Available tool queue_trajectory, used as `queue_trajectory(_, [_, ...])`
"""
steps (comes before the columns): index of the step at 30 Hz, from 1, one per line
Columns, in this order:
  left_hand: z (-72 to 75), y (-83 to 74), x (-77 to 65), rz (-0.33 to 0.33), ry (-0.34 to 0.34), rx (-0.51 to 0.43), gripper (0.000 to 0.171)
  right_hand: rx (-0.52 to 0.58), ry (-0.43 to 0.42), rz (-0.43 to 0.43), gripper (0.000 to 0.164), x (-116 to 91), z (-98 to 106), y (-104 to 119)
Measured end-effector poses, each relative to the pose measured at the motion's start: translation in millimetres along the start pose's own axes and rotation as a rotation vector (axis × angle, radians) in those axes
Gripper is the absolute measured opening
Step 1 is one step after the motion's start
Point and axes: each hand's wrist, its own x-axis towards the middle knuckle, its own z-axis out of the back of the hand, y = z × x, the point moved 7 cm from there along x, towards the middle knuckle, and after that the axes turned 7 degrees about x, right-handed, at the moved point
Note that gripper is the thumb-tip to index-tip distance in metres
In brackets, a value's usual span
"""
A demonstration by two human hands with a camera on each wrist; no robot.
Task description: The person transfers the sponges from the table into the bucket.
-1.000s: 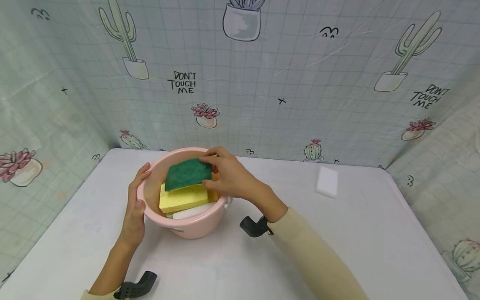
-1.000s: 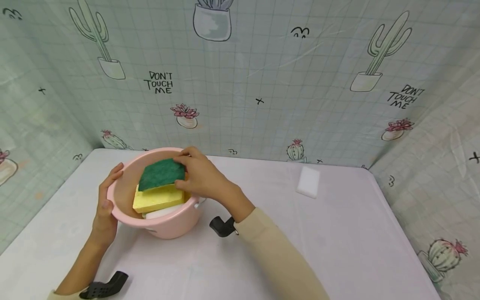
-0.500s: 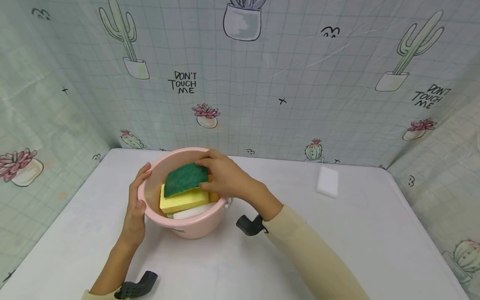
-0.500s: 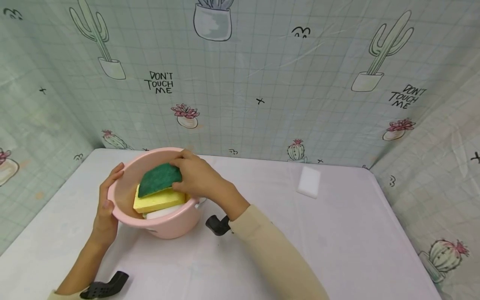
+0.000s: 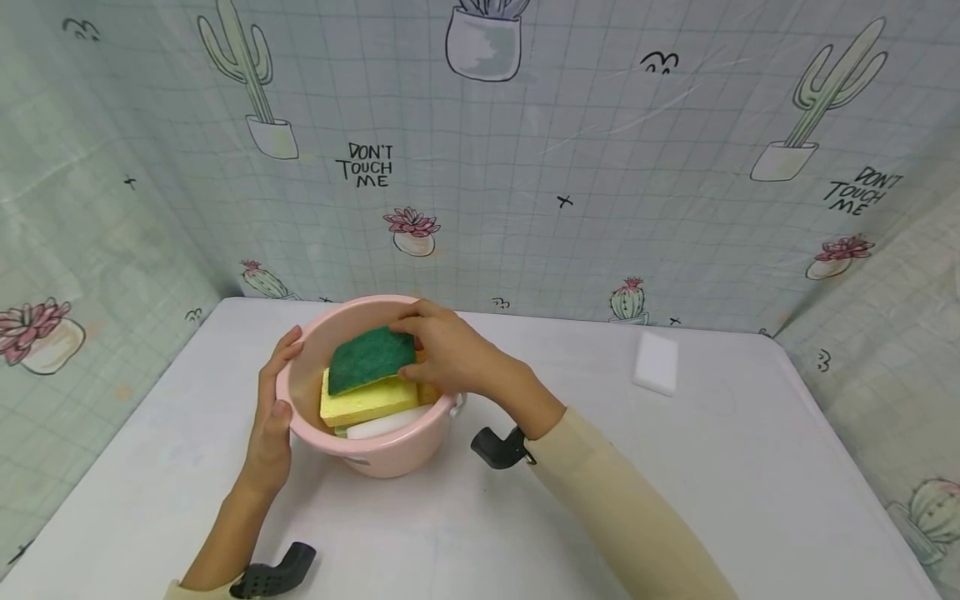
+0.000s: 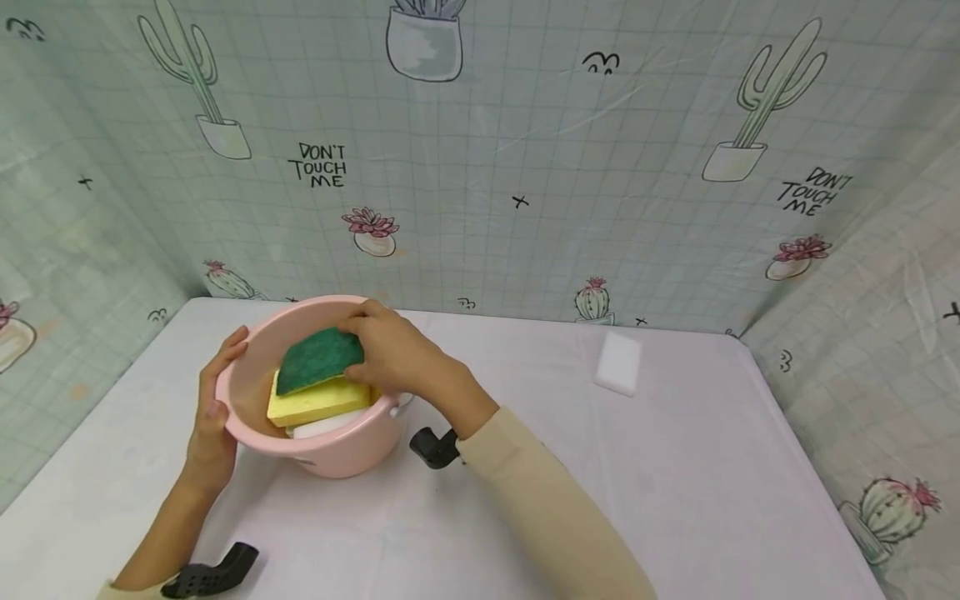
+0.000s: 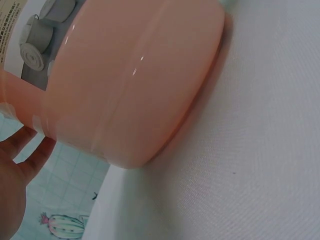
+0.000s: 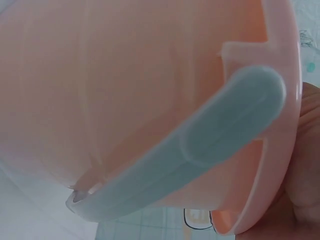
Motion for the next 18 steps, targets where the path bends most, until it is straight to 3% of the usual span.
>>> queue_trajectory(9, [0.6, 1.4, -0.5, -0.009, -0.010, -0.012, 0.060, 0.041, -0.002, -0.009, 0.055, -1.2, 1.0, -1.5])
queue_trajectory(18, [1.3, 1.4, -0.1, -0.024, -0.007, -0.018, 0.061, 0.139, -0.093, 0.060, 0.048, -14.7, 11.5, -2.0])
